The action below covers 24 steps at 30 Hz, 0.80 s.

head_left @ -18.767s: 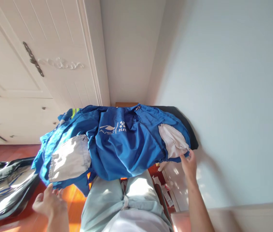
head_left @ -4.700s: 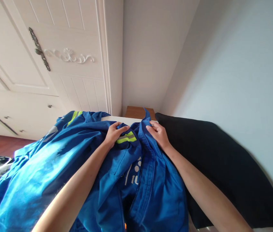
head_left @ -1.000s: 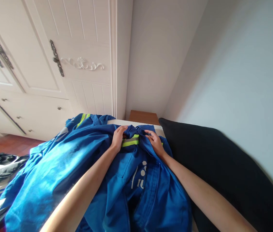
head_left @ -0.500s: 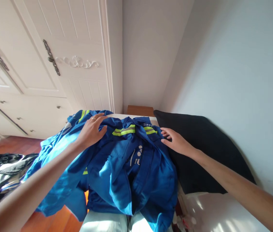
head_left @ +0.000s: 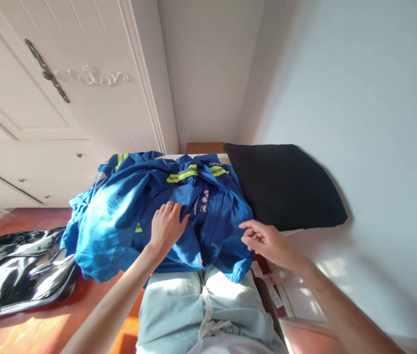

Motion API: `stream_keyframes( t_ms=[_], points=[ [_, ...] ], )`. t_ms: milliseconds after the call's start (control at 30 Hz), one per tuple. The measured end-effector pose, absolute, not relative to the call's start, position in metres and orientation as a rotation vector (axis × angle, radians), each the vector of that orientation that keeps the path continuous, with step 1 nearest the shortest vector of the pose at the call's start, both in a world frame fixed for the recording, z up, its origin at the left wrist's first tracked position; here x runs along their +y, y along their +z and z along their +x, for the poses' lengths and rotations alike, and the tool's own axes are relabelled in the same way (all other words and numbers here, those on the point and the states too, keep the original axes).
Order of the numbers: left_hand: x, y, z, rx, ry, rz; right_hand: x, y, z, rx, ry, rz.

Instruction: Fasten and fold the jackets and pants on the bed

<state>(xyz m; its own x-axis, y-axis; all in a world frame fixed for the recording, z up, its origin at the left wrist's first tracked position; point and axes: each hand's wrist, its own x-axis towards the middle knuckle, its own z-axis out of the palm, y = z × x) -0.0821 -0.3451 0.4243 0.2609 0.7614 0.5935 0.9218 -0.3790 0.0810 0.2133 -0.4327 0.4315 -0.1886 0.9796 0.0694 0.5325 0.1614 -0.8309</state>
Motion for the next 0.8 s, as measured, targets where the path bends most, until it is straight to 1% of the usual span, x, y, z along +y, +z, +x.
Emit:
stream_keyframes(
  t_ms=[33, 100, 167, 267, 333, 367, 433, 500, 567, 633, 700, 800],
  points=[
    [-0.342, 0.422, -0.082, -1.636, -0.921, -2.253, -0.434, 0.424, 0.206, -1.802, 0.861, -1.452],
    [-0.335, 0.423, -0.087, -1.816, -1.289, -2.297, -0.434, 0.408, 0.193, -1.743, 0.823, -1.490],
    [-0.330, 0.427, -0.096, -1.999, -1.795, -2.342, -0.430, 0.389, 0.182, -1.648, 0.779, -1.527],
    [-0.329, 0.433, -0.106, -2.148, -2.536, -2.259, -0.419, 0.365, 0.165, -1.497, 0.597, -1.547],
    [-0.329, 0.431, -0.109, -2.184, -2.827, -2.138, -0.412, 0.354, 0.155, -1.423, 0.553, -1.517],
    [-0.330, 0.428, -0.110, -2.198, -2.896, -2.098, -0.410, 0.351, 0.151, -1.395, 0.569, -1.491],
    [-0.331, 0.420, -0.110, -2.227, -2.895, -2.065, -0.405, 0.349, 0.145, -1.355, 0.653, -1.431],
    [-0.335, 0.413, -0.106, -2.217, -2.800, -2.017, -0.402, 0.352, 0.142, -1.325, 0.781, -1.376],
    [-0.342, 0.411, -0.101, -2.104, -2.693, -1.908, -0.400, 0.359, 0.140, -1.312, 0.903, -1.326],
    [-0.351, 0.414, -0.093, -1.930, -2.550, -1.812, -0.400, 0.368, 0.137, -1.336, 0.952, -1.275],
    [-0.358, 0.421, -0.085, -1.753, -2.329, -1.892, -0.402, 0.378, 0.133, -1.415, 0.867, -1.223],
    [-0.357, 0.429, -0.072, -1.561, -1.879, -2.256, -0.407, 0.389, 0.123, -1.606, 0.565, -1.153]
  ],
)
